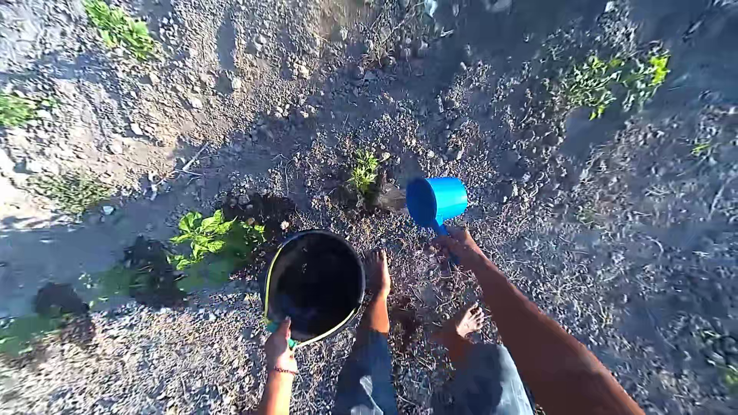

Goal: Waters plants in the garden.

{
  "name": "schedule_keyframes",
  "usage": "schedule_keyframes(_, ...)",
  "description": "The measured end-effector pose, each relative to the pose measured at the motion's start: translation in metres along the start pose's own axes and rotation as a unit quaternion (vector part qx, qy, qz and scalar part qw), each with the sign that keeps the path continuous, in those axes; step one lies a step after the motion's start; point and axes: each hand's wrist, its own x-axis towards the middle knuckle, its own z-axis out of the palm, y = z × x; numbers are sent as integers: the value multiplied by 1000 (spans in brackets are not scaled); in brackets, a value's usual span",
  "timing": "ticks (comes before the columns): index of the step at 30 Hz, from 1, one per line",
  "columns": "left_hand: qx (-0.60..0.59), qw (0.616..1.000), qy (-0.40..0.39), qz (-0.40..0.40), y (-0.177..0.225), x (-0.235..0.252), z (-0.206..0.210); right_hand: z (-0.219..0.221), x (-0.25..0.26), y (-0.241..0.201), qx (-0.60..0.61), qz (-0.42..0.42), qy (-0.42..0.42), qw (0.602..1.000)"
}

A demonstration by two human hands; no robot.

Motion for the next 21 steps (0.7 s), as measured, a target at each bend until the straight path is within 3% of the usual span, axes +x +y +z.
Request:
schedule_keyframes(3, 51, 998, -1, 29, 2, -16, 8, -13, 6, -2, -71, -25, 28, 997)
schedule_keyframes(8, 44, 989, -79, 121, 12, -60, 35, -27, 6, -21, -196, -38, 75, 977)
schedule_keyframes(15, 99, 972, -111, 184, 31, -150, 100, -72, -15, -20, -267, -77, 124, 952)
schedule_keyframes(18, 89, 964, -113, 222, 34, -195, 134, -113, -52, 23, -257, -185, 162, 935)
schedule_keyframes(21, 74, 954, -133, 257, 40, -254, 166, -165, -83, 89, -281, -402, 186, 851)
